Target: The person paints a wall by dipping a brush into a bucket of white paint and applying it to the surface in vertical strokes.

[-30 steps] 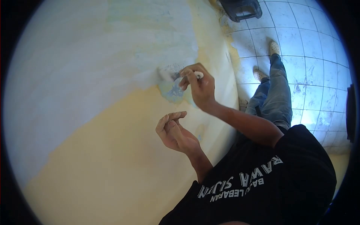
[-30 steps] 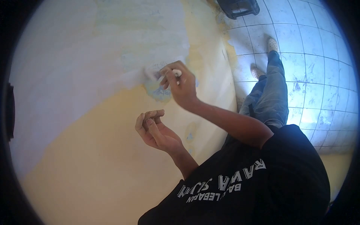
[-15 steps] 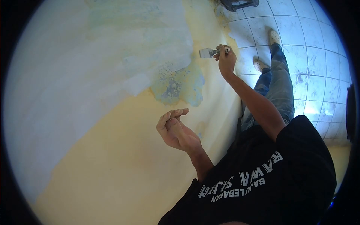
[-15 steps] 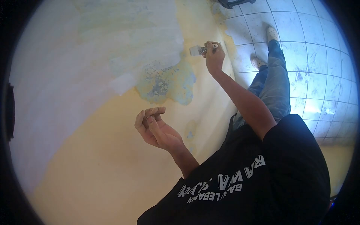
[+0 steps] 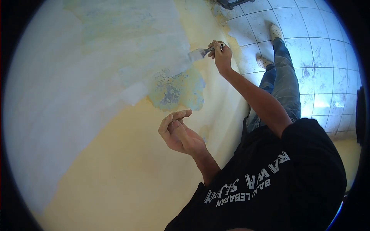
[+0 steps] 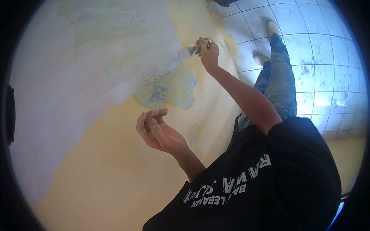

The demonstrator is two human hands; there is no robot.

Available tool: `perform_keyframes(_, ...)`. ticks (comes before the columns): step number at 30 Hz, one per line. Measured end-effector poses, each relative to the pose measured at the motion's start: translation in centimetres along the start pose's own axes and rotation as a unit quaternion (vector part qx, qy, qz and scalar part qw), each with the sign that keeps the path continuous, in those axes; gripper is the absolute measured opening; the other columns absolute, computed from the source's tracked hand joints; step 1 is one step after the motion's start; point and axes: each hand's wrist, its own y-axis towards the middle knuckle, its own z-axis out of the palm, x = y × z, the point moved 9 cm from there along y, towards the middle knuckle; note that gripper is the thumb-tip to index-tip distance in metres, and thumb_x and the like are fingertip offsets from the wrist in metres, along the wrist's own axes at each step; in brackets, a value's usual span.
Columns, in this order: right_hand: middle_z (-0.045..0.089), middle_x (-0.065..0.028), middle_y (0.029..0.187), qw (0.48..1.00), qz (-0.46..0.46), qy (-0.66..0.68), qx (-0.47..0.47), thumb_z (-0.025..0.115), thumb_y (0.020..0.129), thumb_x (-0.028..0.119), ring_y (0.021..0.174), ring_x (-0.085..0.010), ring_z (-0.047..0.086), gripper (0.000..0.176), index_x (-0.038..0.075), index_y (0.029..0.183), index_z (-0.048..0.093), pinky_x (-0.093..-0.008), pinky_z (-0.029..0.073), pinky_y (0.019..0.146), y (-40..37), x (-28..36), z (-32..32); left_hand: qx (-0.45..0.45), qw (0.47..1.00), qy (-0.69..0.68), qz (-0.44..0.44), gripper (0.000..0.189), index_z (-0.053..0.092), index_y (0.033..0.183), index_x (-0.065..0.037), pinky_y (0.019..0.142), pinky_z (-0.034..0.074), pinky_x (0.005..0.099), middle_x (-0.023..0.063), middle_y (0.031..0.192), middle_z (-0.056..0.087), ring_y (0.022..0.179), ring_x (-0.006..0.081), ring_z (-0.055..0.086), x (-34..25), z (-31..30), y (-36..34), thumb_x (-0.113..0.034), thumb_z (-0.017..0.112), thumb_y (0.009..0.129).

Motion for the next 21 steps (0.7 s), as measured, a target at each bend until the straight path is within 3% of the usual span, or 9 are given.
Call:
perform_keyframes(3,0.074,-0.0077,0.092,0.995,-0.011,-0.087,-0.044,0.062,0.108,0.023,0.065,-0.0125,0.069,0.025,0.0,0.101,0.069,-0.0268,0.049,0.052,2.1,-3.8,-1.1,0.003,1.0,0.019,-0.001,0.027,0.054,0.13,0.0,0.081,0.054,0.0388,0.0121,0.103,0.065,0.091,0.0242,0.063,1.9,-1.4,-0.5,-0.006,0.045,0.105)
perform_keyframes(6,0.074,-0.0075,0.094,0.998,-0.04,-0.05,0.014,0.061,0.109,0.024,0.064,-0.0128,0.069,0.026,0.0,0.102,0.069,-0.0268,0.05,0.054,1.0,-5.4,1.8,0.001,1.0,0.026,-0.018,0.027,0.054,0.13,0.001,0.081,0.054,0.0385,0.0119,0.103,0.065,0.09,0.0244,0.063,3.2,-2.1,-1.0,-0.006,0.045,0.105)
perform_keyframes(10,0.075,-0.0078,0.095,0.996,0.021,0.064,0.057,0.059,0.11,0.027,0.062,-0.0124,0.067,0.03,0.0,0.103,0.069,-0.0266,0.051,0.056,-0.6,-2.8,1.9,-0.003,1.0,0.02,-0.02,0.027,0.054,0.13,0.001,0.081,0.054,0.0381,0.0122,0.103,0.065,0.089,0.0249,0.064,2.5,-1.4,-0.9,-0.006,0.045,0.105)
perform_keyframes(15,0.075,-0.0073,0.094,0.994,-0.026,-0.102,-0.041,0.058,0.109,0.022,0.061,-0.0119,0.066,0.027,-0.001,0.102,0.069,-0.0276,0.051,0.055,0.5,-2.6,-1.1,0.015,1.0,0.022,-0.003,0.027,0.054,0.13,0.0,0.082,0.055,0.0383,0.0125,0.103,0.066,0.09,0.0253,0.065,1.5,-0.1,-0.9,-0.006,0.045,0.106)
perform_keyframes(18,0.074,-0.0079,0.093,0.999,0.005,-0.015,0.028,0.059,0.11,0.023,0.062,-0.0122,0.067,0.028,-0.002,0.103,0.069,-0.0277,0.051,0.056,-1.7,-3.5,2.0,0.019,1.0,0.013,-0.007,0.027,0.054,0.131,0.0,0.082,0.055,0.039,0.0131,0.104,0.067,0.091,0.0252,0.065,0.9,0.5,-1.1,-0.007,0.047,0.106)
perform_keyframes(19,0.074,-0.0089,0.094,0.996,0.052,-0.025,0.069,0.059,0.11,0.025,0.064,-0.0122,0.066,0.028,-0.001,0.104,0.069,-0.0268,0.05,0.057,-2.8,-2.0,3.2,0.022,1.0,0.01,-0.007,0.027,0.054,0.131,0.0,0.083,0.055,0.0394,0.0134,0.104,0.068,0.091,0.0253,0.065,1.1,0.7,-1.0,-0.007,0.047,0.106)
perform_keyframes(21,0.074,-0.0089,0.093,0.989,0.076,0.078,0.1,0.059,0.11,0.027,0.064,-0.0121,0.064,0.029,0.0,0.103,0.068,-0.0263,0.049,0.057,-4.4,0.6,3.8,0.027,1.0,0.015,-0.007,0.027,0.054,0.131,0.0,0.083,0.056,0.0401,0.014,0.104,0.068,0.091,0.0254,0.066,0.7,0.9,-1.0,-0.006,0.047,0.106)
